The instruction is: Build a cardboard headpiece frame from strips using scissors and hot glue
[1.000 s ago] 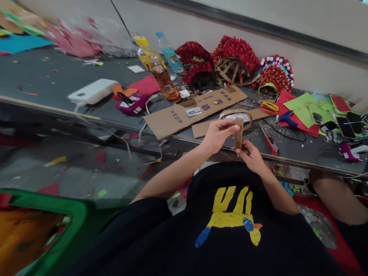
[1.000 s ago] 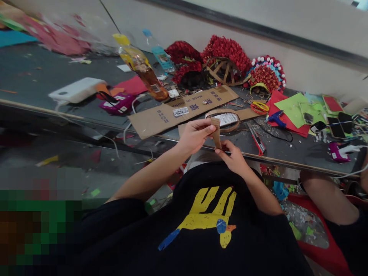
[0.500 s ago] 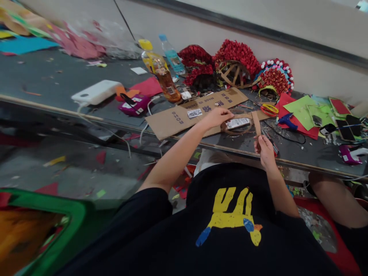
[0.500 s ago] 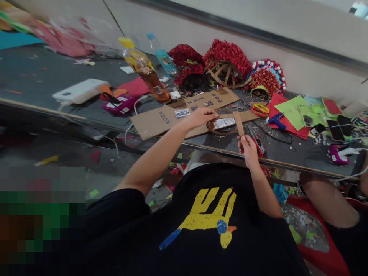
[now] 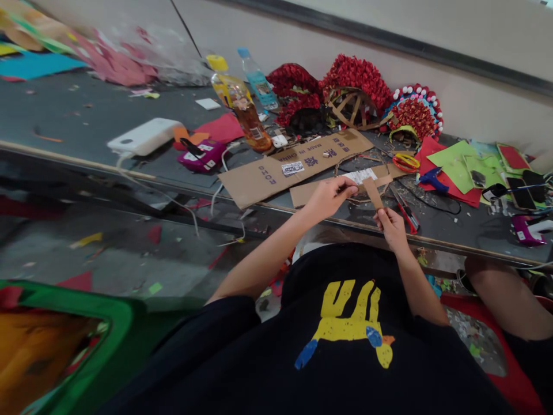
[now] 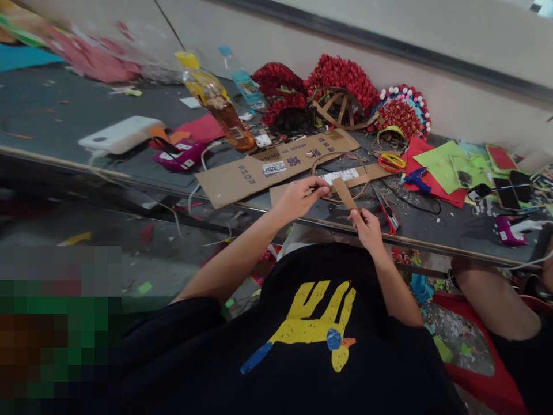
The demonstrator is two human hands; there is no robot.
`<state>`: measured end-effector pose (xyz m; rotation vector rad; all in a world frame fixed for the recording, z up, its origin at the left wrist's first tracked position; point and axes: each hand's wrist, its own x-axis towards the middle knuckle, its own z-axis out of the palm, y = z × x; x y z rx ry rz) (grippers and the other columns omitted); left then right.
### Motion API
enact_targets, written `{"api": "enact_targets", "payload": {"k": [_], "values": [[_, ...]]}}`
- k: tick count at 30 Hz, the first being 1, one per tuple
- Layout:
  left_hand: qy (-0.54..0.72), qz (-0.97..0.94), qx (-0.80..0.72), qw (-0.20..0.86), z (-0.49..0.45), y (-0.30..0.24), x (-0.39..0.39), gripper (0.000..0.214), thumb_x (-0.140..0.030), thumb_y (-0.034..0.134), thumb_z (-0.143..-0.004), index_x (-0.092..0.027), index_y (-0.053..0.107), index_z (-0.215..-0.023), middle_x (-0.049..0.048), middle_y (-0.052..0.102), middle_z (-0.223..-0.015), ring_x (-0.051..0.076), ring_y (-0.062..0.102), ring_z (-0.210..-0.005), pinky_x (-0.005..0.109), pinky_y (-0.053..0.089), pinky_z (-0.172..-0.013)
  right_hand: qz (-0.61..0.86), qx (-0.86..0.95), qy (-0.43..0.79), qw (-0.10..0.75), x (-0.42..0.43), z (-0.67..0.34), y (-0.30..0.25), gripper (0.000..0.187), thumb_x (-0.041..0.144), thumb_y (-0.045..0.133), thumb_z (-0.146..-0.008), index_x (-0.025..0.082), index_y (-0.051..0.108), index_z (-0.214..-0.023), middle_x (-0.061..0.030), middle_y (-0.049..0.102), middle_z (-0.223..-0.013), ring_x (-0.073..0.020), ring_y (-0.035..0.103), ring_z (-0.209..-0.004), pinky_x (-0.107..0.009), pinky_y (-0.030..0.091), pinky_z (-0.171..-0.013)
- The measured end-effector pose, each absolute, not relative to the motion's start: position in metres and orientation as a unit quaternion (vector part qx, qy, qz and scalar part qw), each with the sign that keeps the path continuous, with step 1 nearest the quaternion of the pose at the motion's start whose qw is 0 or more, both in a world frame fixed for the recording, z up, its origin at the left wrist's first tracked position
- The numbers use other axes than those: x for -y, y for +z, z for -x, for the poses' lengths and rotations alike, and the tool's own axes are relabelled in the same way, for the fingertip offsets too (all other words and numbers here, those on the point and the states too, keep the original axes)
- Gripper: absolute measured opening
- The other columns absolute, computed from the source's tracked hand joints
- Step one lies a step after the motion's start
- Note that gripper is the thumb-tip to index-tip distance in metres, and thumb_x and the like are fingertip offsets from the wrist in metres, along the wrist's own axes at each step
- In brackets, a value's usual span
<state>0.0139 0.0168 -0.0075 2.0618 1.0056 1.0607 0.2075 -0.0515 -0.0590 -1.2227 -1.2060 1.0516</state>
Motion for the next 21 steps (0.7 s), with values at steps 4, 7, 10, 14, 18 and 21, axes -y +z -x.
{"api": "enact_targets", "payload": {"k": [4,7,10,14,18,21], "values": [[0.404,-0.779,-0.382,0.29,-0.017,-0.01,-0.013,0.03,-0.044,0.051,-0.088,-0.017,0.065,-0.088,0.0039,0.071,-0.081,0.016,0.062,-0.075,0.026,0.045,-0.068,0.521,0.512,0.43,0.531,0.052,-0.206,-0.057,0.054,0.072,0.059,-0.07,0.018,0.059,-0.064,0.0058,0.044,-0.048,-0.0061,0.038,-0.045,-0.022,0.029,-0.045],[0.407,-0.78,-0.383,0.281,-0.02,-0.01,-0.01,0.031,-0.044,0.051,-0.087,-0.016,0.066,-0.088,0.0042,0.07,-0.078,0.016,0.061,-0.072,0.025,0.044,-0.064,0.525,0.514,0.423,0.53,0.052,-0.207,-0.056,0.054,0.072,0.058,-0.07,0.018,0.059,-0.064,0.0057,0.044,-0.048,-0.0063,0.039,-0.045,-0.022,0.03,-0.045],[0.405,-0.787,-0.374,0.277,-0.022,-0.01,-0.006,0.031,-0.042,0.05,-0.089,-0.015,0.065,-0.088,0.0048,0.07,-0.079,0.016,0.061,-0.072,0.025,0.043,-0.065,0.53,0.515,0.416,0.53,0.051,-0.207,-0.057,0.055,0.073,0.057,-0.07,0.018,0.058,-0.064,0.0059,0.043,-0.048,-0.0065,0.038,-0.045,-0.022,0.03,-0.045],[0.405,-0.796,-0.359,0.272,-0.023,-0.009,-0.003,0.03,-0.04,0.049,-0.09,-0.014,0.065,-0.091,0.0058,0.071,-0.085,0.016,0.063,-0.076,0.025,0.044,-0.068,0.529,0.518,0.413,0.53,0.051,-0.207,-0.059,0.055,0.073,0.056,-0.071,0.018,0.058,-0.064,0.006,0.043,-0.048,-0.0066,0.038,-0.045,-0.022,0.029,-0.046],[0.409,-0.799,-0.356,0.261,-0.023,-0.012,-0.003,0.032,-0.041,0.047,-0.092,-0.015,0.065,-0.092,0.0063,0.072,-0.088,0.017,0.064,-0.081,0.025,0.045,-0.07,0.532,0.522,0.407,0.529,0.052,-0.208,-0.061,0.053,0.07,0.056,-0.074,0.018,0.058,-0.065,0.0058,0.043,-0.05,-0.0069,0.038,-0.046,-0.022,0.029,-0.047],[0.412,-0.801,-0.352,0.254,-0.023,-0.014,-0.003,0.033,-0.042,0.047,-0.092,-0.015,0.065,-0.093,0.0064,0.072,-0.088,0.016,0.064,-0.08,0.025,0.046,-0.07,0.536,0.526,0.393,0.531,0.053,-0.208,-0.061,0.051,0.068,0.055,-0.076,0.018,0.059,-0.066,0.0055,0.044,-0.051,-0.0071,0.038,-0.048,-0.023,0.029,-0.048]]}}
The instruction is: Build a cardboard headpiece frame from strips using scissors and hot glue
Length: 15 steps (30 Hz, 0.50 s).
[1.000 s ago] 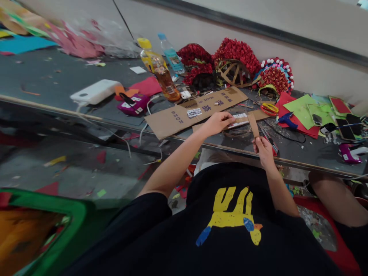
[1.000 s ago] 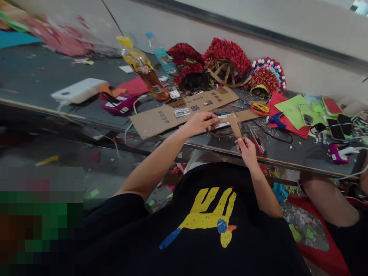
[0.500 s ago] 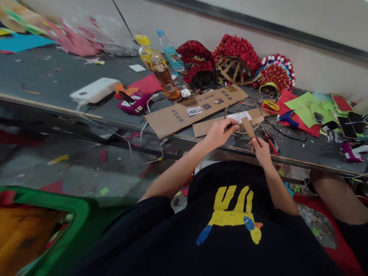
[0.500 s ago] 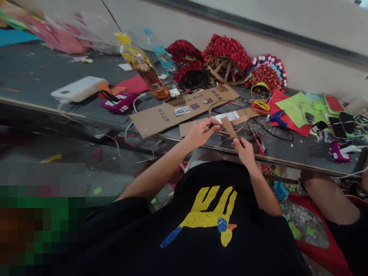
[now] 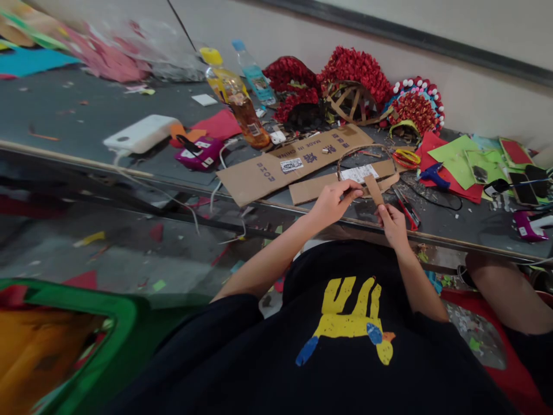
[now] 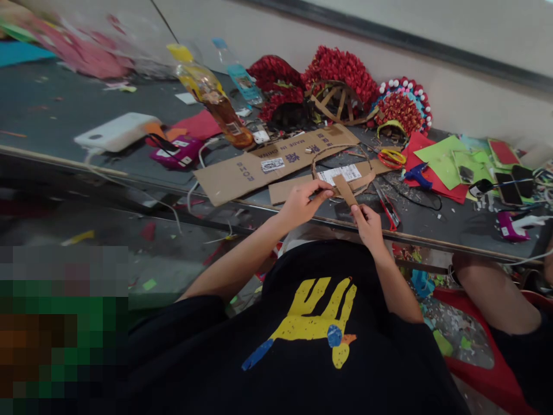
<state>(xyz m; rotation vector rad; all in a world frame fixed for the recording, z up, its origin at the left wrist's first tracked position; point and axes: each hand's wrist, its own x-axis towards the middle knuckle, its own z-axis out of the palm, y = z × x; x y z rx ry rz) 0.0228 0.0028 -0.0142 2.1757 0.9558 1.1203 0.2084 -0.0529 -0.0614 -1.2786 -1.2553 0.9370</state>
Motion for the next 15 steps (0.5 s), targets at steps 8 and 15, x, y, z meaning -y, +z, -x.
{"api": "enact_targets", "payload": {"k": [8,15], "values": [[0.424,-0.811,-0.331,0.23,-0.0223,-0.0177,-0.0033,0.027,-0.037,0.048,-0.093,-0.015,0.064,-0.093,0.0066,0.072,-0.087,0.016,0.066,-0.081,0.024,0.048,-0.071,0.543,0.527,0.382,0.531,0.0534,-0.2095,-0.0636,0.05,0.067,0.055,-0.077,0.018,0.059,-0.068,0.0053,0.046,-0.051,-0.0076,0.041,-0.048,-0.022,0.03,-0.048],[0.426,-0.815,-0.327,0.22,-0.0227,-0.018,-0.0029,0.027,-0.036,0.048,-0.093,-0.015,0.065,-0.092,0.0072,0.072,-0.089,0.016,0.066,-0.083,0.026,0.049,-0.074,0.536,0.536,0.383,0.527,0.055,-0.2089,-0.0625,0.046,0.064,0.054,-0.08,0.019,0.057,-0.067,0.0055,0.046,-0.05,-0.0085,0.043,-0.047,-0.023,0.032,-0.048]]}}
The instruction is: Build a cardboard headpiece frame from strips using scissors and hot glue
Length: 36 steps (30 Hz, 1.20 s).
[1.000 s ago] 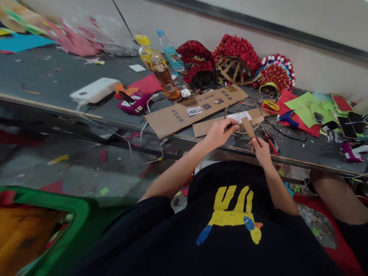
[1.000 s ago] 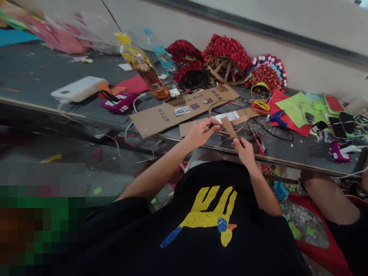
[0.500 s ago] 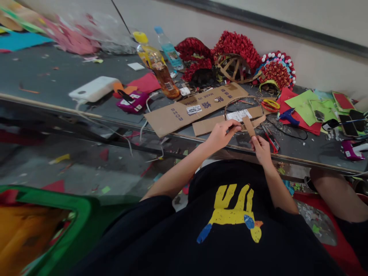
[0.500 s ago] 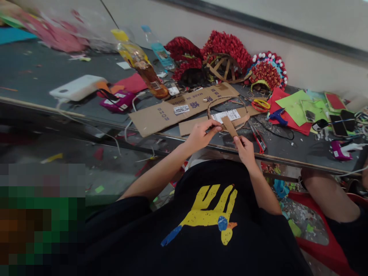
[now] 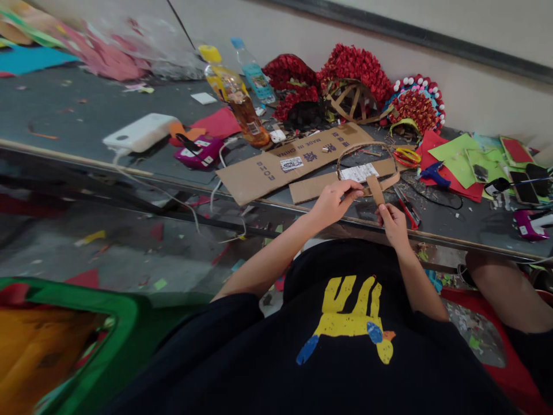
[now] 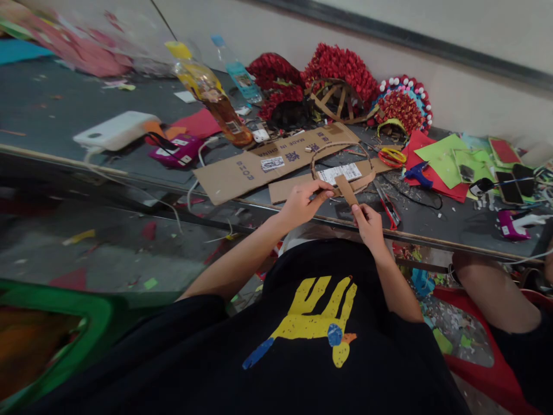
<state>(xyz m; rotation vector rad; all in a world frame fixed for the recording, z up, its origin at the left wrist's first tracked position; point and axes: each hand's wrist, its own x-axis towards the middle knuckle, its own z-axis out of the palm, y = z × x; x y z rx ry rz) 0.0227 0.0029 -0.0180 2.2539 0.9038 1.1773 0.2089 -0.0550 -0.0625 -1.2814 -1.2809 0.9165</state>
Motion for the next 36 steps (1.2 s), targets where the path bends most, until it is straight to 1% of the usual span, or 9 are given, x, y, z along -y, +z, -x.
{"api": "enact_targets", "payload": {"k": [7,11,15,18,20,24,27,30,36], "values": [[0.422,-0.814,-0.334,0.217,-0.024,-0.021,0.0,0.031,-0.04,0.046,-0.094,-0.015,0.065,-0.094,0.0064,0.071,-0.085,0.015,0.065,-0.075,0.024,0.047,-0.066,0.519,0.527,0.388,0.55,0.057,-0.206,-0.059,0.037,0.057,0.057,-0.08,0.021,0.056,-0.075,0.0054,0.05,-0.056,-0.0091,0.047,-0.052,-0.023,0.038,-0.053],[0.423,-0.818,-0.331,0.209,-0.027,-0.022,0.003,0.03,-0.04,0.046,-0.094,-0.016,0.064,-0.094,0.0069,0.072,-0.088,0.016,0.066,-0.081,0.025,0.049,-0.073,0.503,0.499,0.412,0.574,0.056,-0.204,-0.058,0.036,0.057,0.061,-0.076,0.021,0.055,-0.082,0.0059,0.052,-0.058,-0.009,0.048,-0.051,-0.023,0.041,-0.052],[0.422,-0.824,-0.323,0.196,-0.029,-0.022,0.005,0.029,-0.038,0.046,-0.094,-0.016,0.064,-0.094,0.0075,0.072,-0.091,0.017,0.067,-0.088,0.027,0.051,-0.08,0.504,0.476,0.42,0.586,0.054,-0.201,-0.055,0.039,0.057,0.065,-0.072,0.022,0.056,-0.086,0.0047,0.056,-0.063,-0.0098,0.051,-0.052,-0.024,0.046,-0.052],[0.426,-0.832,-0.307,0.179,-0.03,-0.023,0.007,0.029,-0.038,0.046,-0.095,-0.016,0.064,-0.095,0.0075,0.072,-0.091,0.017,0.068,-0.088,0.029,0.051,-0.081,0.508,0.46,0.41,0.602,0.054,-0.2,-0.051,0.042,0.057,0.068,-0.069,0.022,0.055,-0.089,0.0021,0.061,-0.073,-0.012,0.057,-0.061,-0.026,0.051,-0.059],[0.429,-0.839,-0.293,0.164,-0.03,-0.024,0.008,0.029,-0.038,0.045,-0.095,-0.016,0.064,-0.095,0.0076,0.072,-0.091,0.017,0.068,-0.088,0.029,0.051,-0.081,0.503,0.466,0.403,0.606,0.054,-0.199,-0.049,0.042,0.057,0.067,-0.07,0.022,0.055,-0.089,0.0008,0.063,-0.077,-0.0136,0.06,-0.067,-0.028,0.053,-0.065],[0.416,-0.855,-0.275,0.142,-0.029,-0.021,0.01,0.029,-0.037,0.044,-0.096,-0.016,0.064,-0.096,0.0075,0.072,-0.09,0.018,0.067,-0.089,0.031,0.051,-0.082,0.494,0.48,0.392,0.61,0.054,-0.199,-0.045,0.041,0.057,0.065,-0.071,0.022,0.056,-0.09,-0.0018,0.066,-0.083,-0.0157,0.063,-0.076,-0.03,0.053,-0.073],[0.403,-0.863,-0.267,0.144,-0.028,-0.018,0.011,0.029,-0.037,0.044,-0.096,-0.016,0.064,-0.096,0.0077,0.072,-0.091,0.019,0.066,-0.09,0.033,0.05,-0.083,0.491,0.48,0.39,0.614,0.056,-0.2,-0.042,0.041,0.056,0.067,-0.07,0.022,0.056,-0.092,-0.0034,0.068,-0.087,-0.0166,0.064,-0.079,-0.03,0.053,-0.074],[0.384,-0.871,-0.264,0.154,-0.026,-0.016,0.011,0.027,-0.037,0.044,-0.096,-0.017,0.063,-0.097,0.0078,0.071,-0.092,0.019,0.066,-0.092,0.033,0.05,-0.084,0.491,0.475,0.392,0.616,0.058,-0.201,-0.041,0.04,0.053,0.068,-0.07,0.022,0.057,-0.093,-0.0036,0.068,-0.088,-0.0169,0.064,-0.08,-0.031,0.053,-0.074],[0.377,-0.878,-0.247,0.163,-0.025,-0.015,0.012,0.027,-0.036,0.045,-0.095,-0.016,0.062,-0.098,0.0095,0.07,-0.092,0.019,0.065,-0.091,0.033,0.05,-0.083,0.465,0.465,0.389,0.645,0.058,-0.199,-0.042,0.035,0.047,0.07,-0.069,0.022,0.058,-0.091,-0.0034,0.069,-0.091,-0.0166,0.064,-0.085,-0.032,0.053,-0.081]]}}
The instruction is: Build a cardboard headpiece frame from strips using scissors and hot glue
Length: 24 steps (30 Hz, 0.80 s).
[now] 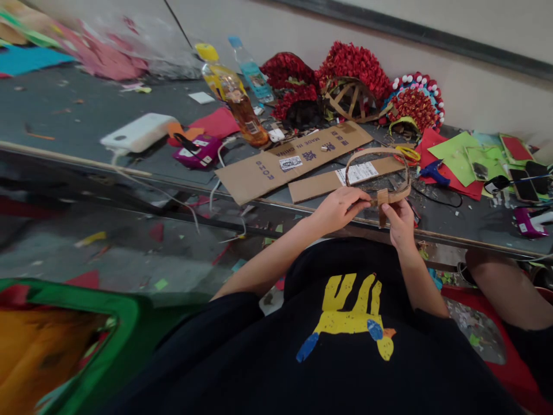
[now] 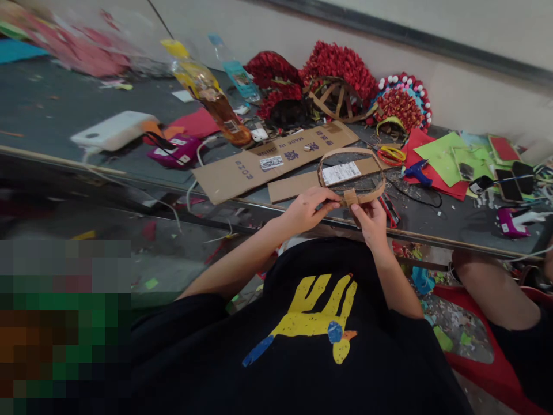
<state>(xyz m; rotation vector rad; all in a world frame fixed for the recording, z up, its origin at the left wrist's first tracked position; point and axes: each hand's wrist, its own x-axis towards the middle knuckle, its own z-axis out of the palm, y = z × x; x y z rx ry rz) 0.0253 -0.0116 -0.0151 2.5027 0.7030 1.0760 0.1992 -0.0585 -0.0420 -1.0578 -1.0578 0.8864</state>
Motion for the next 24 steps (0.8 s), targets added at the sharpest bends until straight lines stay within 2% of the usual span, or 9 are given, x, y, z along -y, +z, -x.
{"api": "enact_targets", "payload": {"k": [8,11,16,24], "values": [[0.372,-0.876,-0.241,0.191,-0.026,-0.013,0.015,0.024,-0.034,0.047,-0.093,-0.014,0.061,-0.092,0.0087,0.068,-0.085,0.016,0.062,-0.079,0.028,0.049,-0.073,0.467,0.477,0.38,0.64,0.06,-0.198,-0.043,0.04,0.052,0.07,-0.068,0.023,0.06,-0.093,-0.0047,0.071,-0.093,-0.0177,0.065,-0.085,-0.033,0.052,-0.084],[0.362,-0.861,-0.264,0.239,-0.027,-0.013,0.017,0.024,-0.035,0.048,-0.091,-0.014,0.06,-0.091,0.0079,0.067,-0.086,0.015,0.061,-0.077,0.027,0.049,-0.071,0.477,0.484,0.373,0.632,0.06,-0.199,-0.046,0.042,0.054,0.069,-0.068,0.022,0.06,-0.094,-0.0054,0.071,-0.093,-0.0188,0.065,-0.086,-0.035,0.052,-0.084],[0.339,-0.829,-0.299,0.33,-0.029,-0.008,0.019,0.027,-0.042,0.055,-0.085,-0.015,0.059,-0.087,0.0027,0.062,-0.075,0.012,0.055,-0.066,0.024,0.044,-0.061,0.469,0.488,0.387,0.627,0.061,-0.199,-0.05,0.04,0.052,0.07,-0.069,0.022,0.061,-0.093,-0.0047,0.07,-0.091,-0.0185,0.065,-0.084,-0.034,0.053,-0.082],[0.334,-0.81,-0.288,0.387,-0.034,-0.008,0.016,0.029,-0.043,0.059,-0.081,-0.016,0.057,-0.089,-0.0005,0.058,-0.068,0.011,0.053,-0.061,0.022,0.041,-0.056,0.486,0.505,0.395,0.593,0.063,-0.199,-0.052,0.043,0.056,0.07,-0.068,0.021,0.061,-0.092,-0.0044,0.07,-0.087,-0.018,0.065,-0.08,-0.033,0.054,-0.077]]}}
